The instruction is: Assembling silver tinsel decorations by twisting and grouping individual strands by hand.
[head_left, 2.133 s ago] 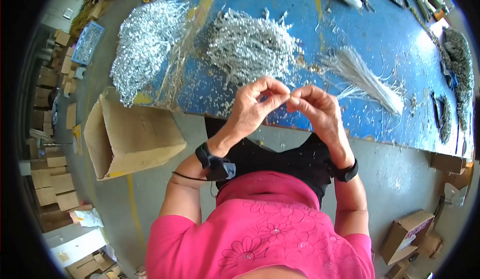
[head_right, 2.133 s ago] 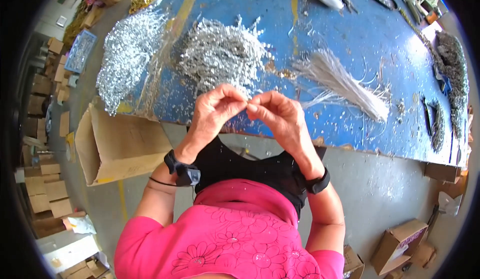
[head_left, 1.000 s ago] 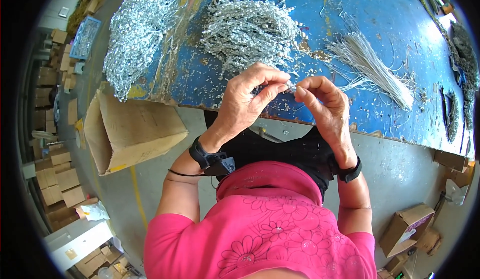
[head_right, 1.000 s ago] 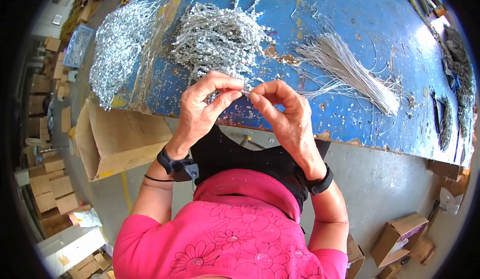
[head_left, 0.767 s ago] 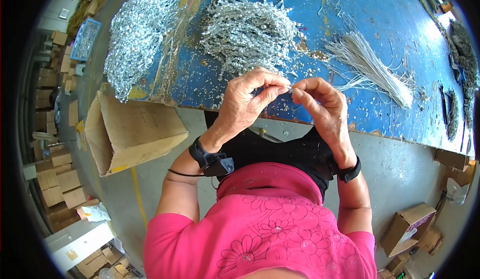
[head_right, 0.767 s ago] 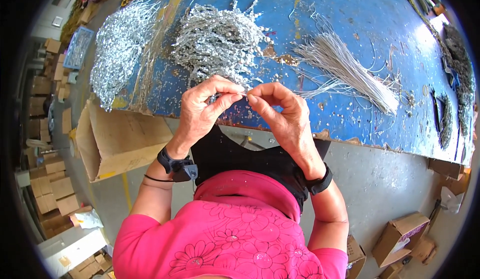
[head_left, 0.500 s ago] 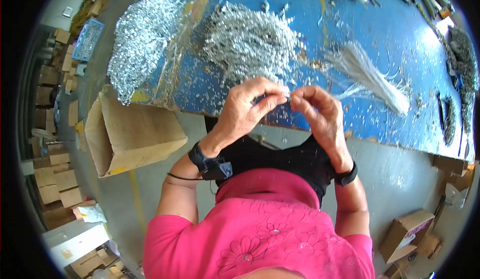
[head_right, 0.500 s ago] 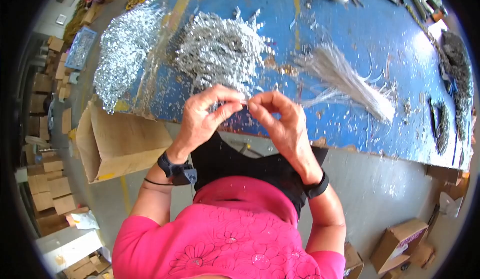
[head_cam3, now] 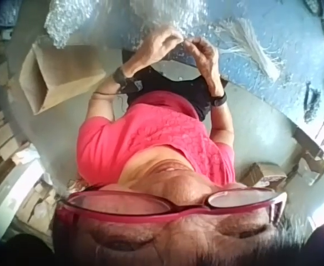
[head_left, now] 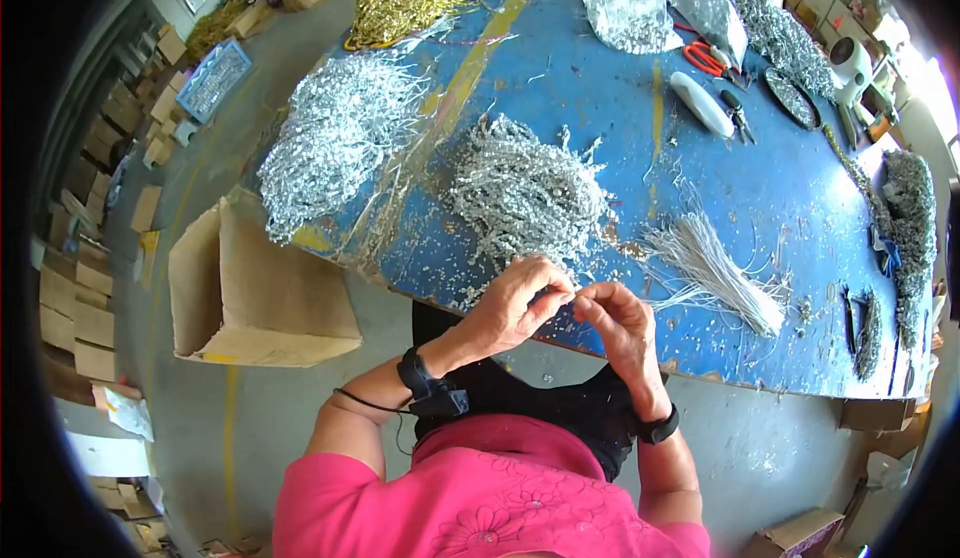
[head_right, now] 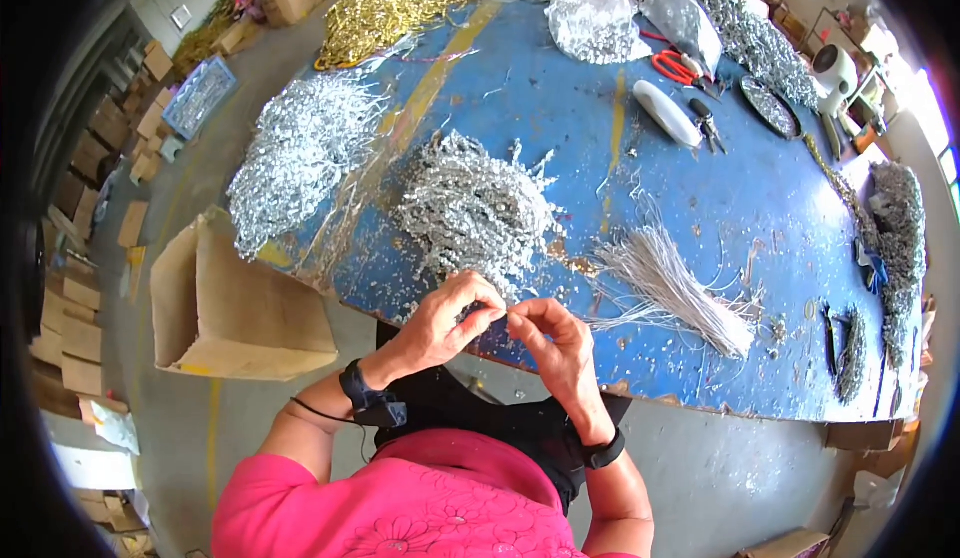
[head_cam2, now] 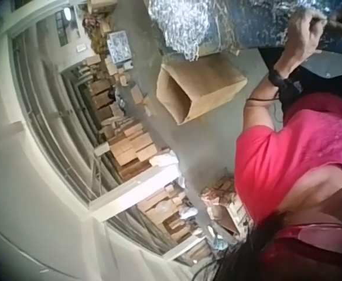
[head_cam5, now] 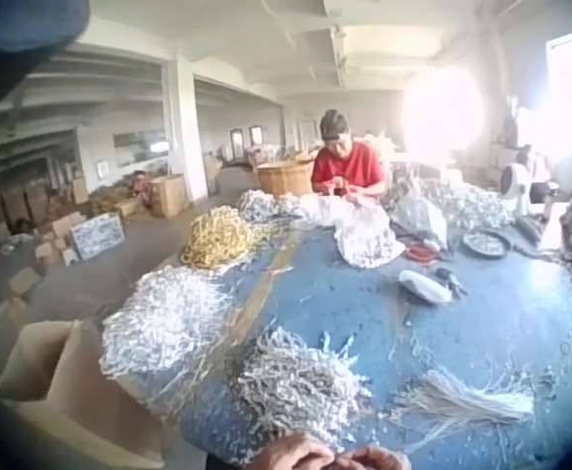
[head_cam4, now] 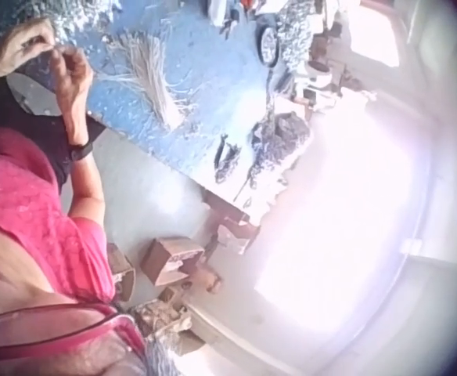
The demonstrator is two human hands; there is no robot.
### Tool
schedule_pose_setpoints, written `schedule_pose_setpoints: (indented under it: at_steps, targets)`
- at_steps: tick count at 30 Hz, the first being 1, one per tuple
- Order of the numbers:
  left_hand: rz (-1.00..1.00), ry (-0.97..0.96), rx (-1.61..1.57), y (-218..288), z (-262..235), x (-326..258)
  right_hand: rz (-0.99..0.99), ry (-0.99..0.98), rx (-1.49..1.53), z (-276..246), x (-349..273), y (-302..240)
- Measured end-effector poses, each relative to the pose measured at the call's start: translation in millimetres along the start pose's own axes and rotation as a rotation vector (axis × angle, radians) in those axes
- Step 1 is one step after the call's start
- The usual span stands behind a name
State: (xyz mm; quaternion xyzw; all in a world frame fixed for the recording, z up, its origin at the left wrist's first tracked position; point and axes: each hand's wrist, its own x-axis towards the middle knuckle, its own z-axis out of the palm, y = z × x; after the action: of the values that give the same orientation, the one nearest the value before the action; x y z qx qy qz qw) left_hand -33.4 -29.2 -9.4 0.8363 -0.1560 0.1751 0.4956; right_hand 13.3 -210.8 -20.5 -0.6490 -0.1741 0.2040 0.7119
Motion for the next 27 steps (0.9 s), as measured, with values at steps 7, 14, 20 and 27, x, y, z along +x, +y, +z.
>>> schedule_pose_setpoints:
  at_steps: [7, 14, 20, 27]
  targets:
    - [-0.150, -0.038, -0.034, -2.6, -2.7, 13.2, 0.026, 0.007, 0.054, -4.9, 15.1, -10.7]
    - [-0.251, -0.019, -0.190, -8.8, -2.2, 14.8, 0.024, 0.002, 0.077, -2.7, 17.3, -1.5]
    - [-0.217, 0.016, -0.152, -5.1, 3.9, 7.0, 0.044, 0.006, 0.096, -3.8, 9.7, 0.1]
    - [-0.269, -0.014, -0.214, 1.0, 1.1, 8.2, -0.294, 0.052, -0.440, -0.1, 4.2, -5.2]
